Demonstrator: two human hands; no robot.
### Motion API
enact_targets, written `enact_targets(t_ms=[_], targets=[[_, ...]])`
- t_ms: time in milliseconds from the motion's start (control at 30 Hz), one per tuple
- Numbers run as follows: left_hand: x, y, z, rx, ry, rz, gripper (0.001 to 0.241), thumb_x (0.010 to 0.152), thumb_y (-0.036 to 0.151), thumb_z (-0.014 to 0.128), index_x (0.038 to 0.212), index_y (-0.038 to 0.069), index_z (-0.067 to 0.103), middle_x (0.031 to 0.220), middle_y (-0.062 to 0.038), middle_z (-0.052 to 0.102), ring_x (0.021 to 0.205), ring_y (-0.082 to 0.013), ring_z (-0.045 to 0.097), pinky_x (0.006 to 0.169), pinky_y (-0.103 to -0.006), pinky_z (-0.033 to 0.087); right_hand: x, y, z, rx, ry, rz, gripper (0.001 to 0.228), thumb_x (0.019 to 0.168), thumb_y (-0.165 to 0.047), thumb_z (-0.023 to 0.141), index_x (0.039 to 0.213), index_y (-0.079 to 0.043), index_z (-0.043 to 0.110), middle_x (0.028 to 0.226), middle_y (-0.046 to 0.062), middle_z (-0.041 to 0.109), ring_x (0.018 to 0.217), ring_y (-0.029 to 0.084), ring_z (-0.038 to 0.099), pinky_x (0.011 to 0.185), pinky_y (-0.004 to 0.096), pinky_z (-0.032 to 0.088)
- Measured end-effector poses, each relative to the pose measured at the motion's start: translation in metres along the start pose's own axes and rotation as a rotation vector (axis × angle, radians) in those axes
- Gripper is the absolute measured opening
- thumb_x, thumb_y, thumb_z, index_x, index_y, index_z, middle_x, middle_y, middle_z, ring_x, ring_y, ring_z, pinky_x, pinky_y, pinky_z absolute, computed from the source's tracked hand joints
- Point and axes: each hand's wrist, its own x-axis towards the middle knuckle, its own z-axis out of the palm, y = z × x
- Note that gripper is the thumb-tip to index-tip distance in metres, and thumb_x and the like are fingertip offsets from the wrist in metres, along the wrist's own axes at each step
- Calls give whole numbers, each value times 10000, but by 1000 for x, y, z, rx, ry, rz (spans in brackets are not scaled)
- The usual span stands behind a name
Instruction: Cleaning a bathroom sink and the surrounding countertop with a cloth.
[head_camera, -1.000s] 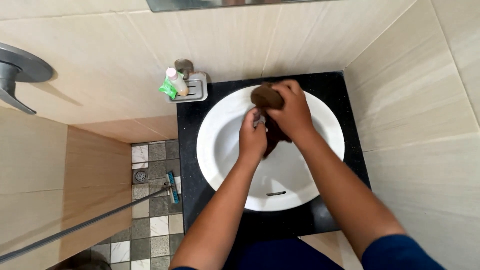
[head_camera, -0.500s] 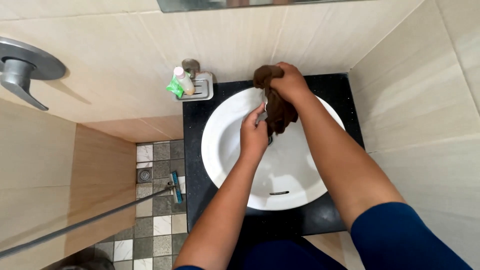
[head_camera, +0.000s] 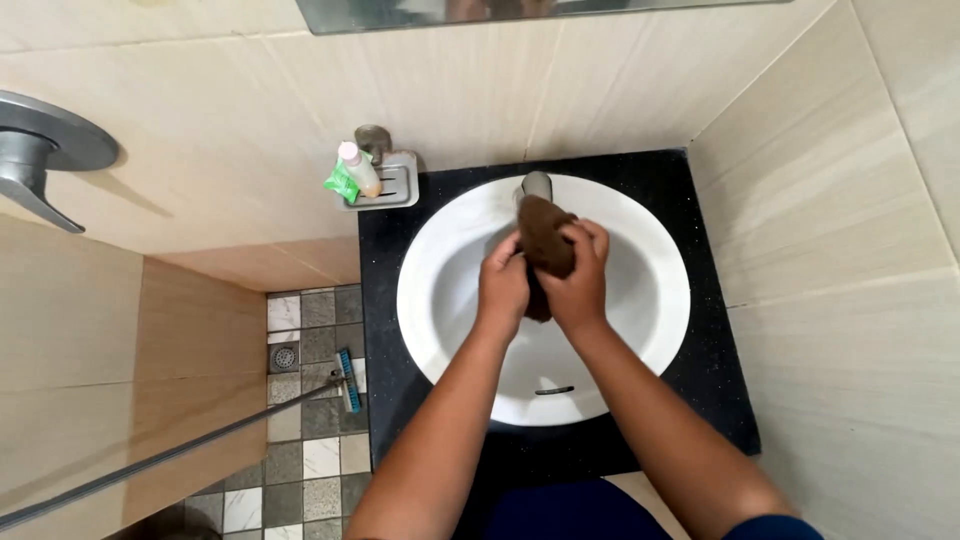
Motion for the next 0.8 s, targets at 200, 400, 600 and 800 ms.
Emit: enact_targets(t_ms=[200,400,600,800], targets=[[8,-1,3,-14,-20,7,573,903,-37,424,1395,122,670,1320,-147,708,1285,-239,615,1115,-386,491,34,22,8,129,166,202,536,782,-199,799,1269,-155,582,1267,183,562,1260,410,559,1064,537,449],[37,-2,1,122,28,62,349,993,149,584,1317,112,707,1204,-168,738,1143,-236,666,1001,-413,543,111,6,2,-147,-59,-3,530,734,-124,803,1242,-96,654,1206,183,581,1214,441,580,1030,516,506],[61,-21,3,366,46,32,163,949,325,680,1072,248,755,951,68,765,890,-99,698,795,-302,588,168,2,21,-359,-288,56,488,735,-252,777,1221,-248,731,1189,86,605,1133,326,662,959,455,554],[48,24,2,486,6,288,652,886,75,723,1483,109,464,1545,-201,386,1368,-426,506,1164,-521,457,157,-16,4,-429,-424,14,517,789,-273,767,1294,-231,663,1283,114,583,1246,358,604,1053,450,510]])
